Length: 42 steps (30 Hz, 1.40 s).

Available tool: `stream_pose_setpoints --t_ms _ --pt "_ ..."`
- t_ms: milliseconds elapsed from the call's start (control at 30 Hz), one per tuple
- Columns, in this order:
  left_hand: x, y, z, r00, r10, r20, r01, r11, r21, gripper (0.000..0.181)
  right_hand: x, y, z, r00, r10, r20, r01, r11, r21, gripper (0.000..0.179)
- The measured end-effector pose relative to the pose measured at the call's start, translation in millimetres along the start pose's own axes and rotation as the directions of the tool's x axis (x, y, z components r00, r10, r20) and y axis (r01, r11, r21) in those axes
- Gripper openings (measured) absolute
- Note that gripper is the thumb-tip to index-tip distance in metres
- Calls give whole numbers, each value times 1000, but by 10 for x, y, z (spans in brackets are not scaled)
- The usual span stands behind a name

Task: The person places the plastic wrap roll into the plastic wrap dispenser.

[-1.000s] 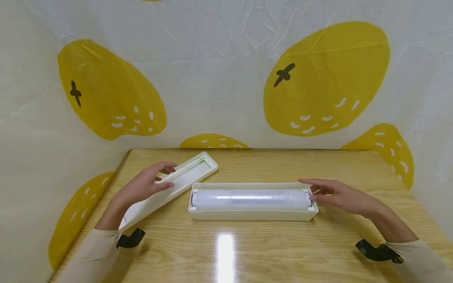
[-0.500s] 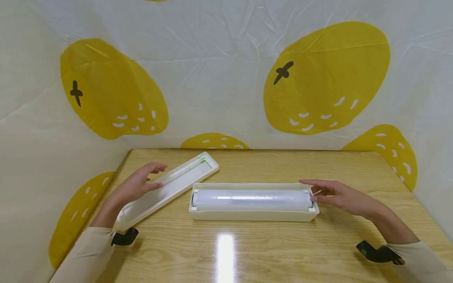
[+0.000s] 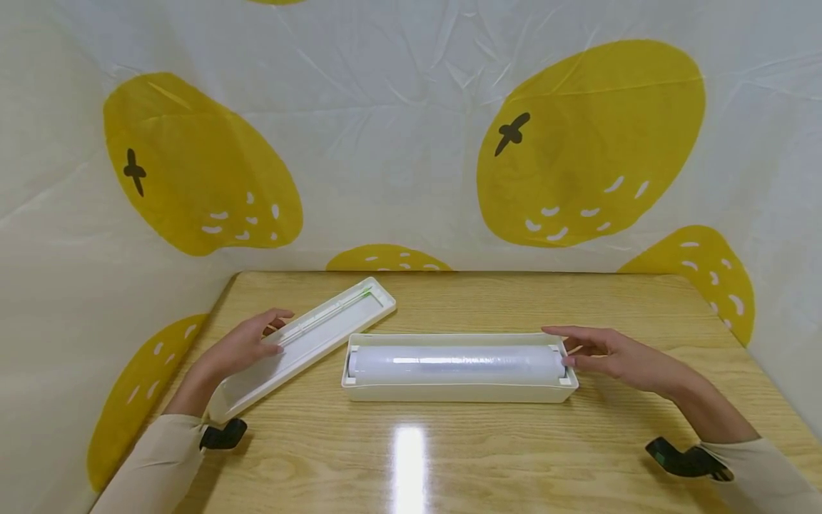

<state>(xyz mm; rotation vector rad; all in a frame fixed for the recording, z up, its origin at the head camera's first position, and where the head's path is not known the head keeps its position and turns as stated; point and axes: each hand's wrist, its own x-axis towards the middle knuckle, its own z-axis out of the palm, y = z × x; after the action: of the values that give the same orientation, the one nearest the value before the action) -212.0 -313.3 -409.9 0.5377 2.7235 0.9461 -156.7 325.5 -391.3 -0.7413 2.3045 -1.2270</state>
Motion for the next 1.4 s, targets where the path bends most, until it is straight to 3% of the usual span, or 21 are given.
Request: stream_pose_setpoints --t_ms 467,767,1067,1400 --pt "-32 -14 3 999 33 -5 -33 998 60 52 -10 -16 17 1000 -13 -21 12 1000 -21 52" --pt "-13 32 -2 997 72 -26 -68 989 134 38 -13 -24 23 1000 -4 -17 4 1000 -10 52" --pt "12 82 -21 998 37 -46 -30 991 132 37 -8 -28 17 1000 14 -18 -14 1000 -8 51" --pt "13 123 -26 996 57 -74 -47 991 124 39 -7 -22 17 1000 22 -15 -22 1000 2 52"
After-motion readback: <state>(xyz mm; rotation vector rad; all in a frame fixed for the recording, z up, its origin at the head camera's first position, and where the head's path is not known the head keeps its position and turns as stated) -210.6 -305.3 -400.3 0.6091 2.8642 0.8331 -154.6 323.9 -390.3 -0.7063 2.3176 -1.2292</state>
